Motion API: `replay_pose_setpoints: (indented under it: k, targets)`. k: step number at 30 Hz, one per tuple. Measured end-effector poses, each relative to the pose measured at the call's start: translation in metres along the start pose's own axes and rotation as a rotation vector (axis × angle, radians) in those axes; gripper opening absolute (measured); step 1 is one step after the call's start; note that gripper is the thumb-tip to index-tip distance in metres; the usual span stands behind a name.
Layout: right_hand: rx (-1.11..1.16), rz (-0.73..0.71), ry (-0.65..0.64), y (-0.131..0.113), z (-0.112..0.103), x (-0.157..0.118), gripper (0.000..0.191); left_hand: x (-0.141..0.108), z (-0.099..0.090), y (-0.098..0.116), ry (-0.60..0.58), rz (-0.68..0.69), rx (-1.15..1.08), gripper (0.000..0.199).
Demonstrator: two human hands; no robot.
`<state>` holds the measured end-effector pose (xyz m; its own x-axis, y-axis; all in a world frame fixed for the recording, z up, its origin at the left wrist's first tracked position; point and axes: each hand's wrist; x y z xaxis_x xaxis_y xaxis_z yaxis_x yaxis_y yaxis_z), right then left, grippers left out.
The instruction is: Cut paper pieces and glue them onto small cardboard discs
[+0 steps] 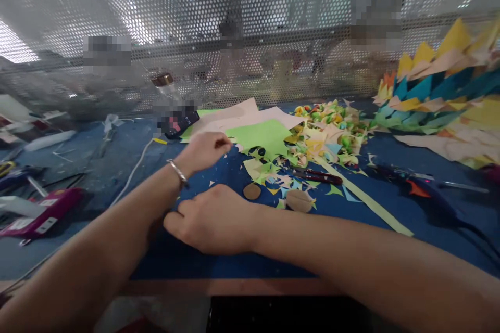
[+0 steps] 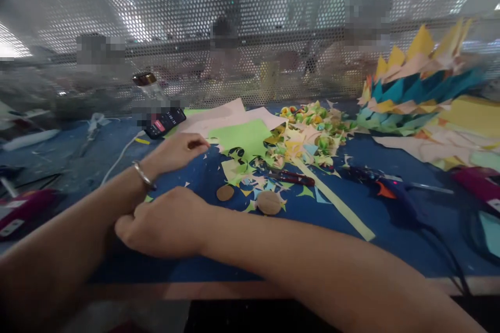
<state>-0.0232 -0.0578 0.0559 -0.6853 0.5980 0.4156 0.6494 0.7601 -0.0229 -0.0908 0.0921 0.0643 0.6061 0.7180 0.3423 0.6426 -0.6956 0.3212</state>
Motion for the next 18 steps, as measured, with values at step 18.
replay_pose_setpoints:
  k: [18]
  targets:
    - [-0.095,0.829,-0.245,0.106,-0.066,-0.174,0.008,-0.012,0.053,0.042,-0.166,0.057,0.103,0.053]
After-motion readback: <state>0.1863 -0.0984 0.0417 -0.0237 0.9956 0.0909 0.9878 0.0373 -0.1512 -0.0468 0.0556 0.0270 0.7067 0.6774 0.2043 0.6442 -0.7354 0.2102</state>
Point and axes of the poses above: each hand's wrist, its own x-axis towards the middle knuckle, its own z-axis out of the palm, y = z × x, and after that the axes turned 10 degrees about y, right-handed
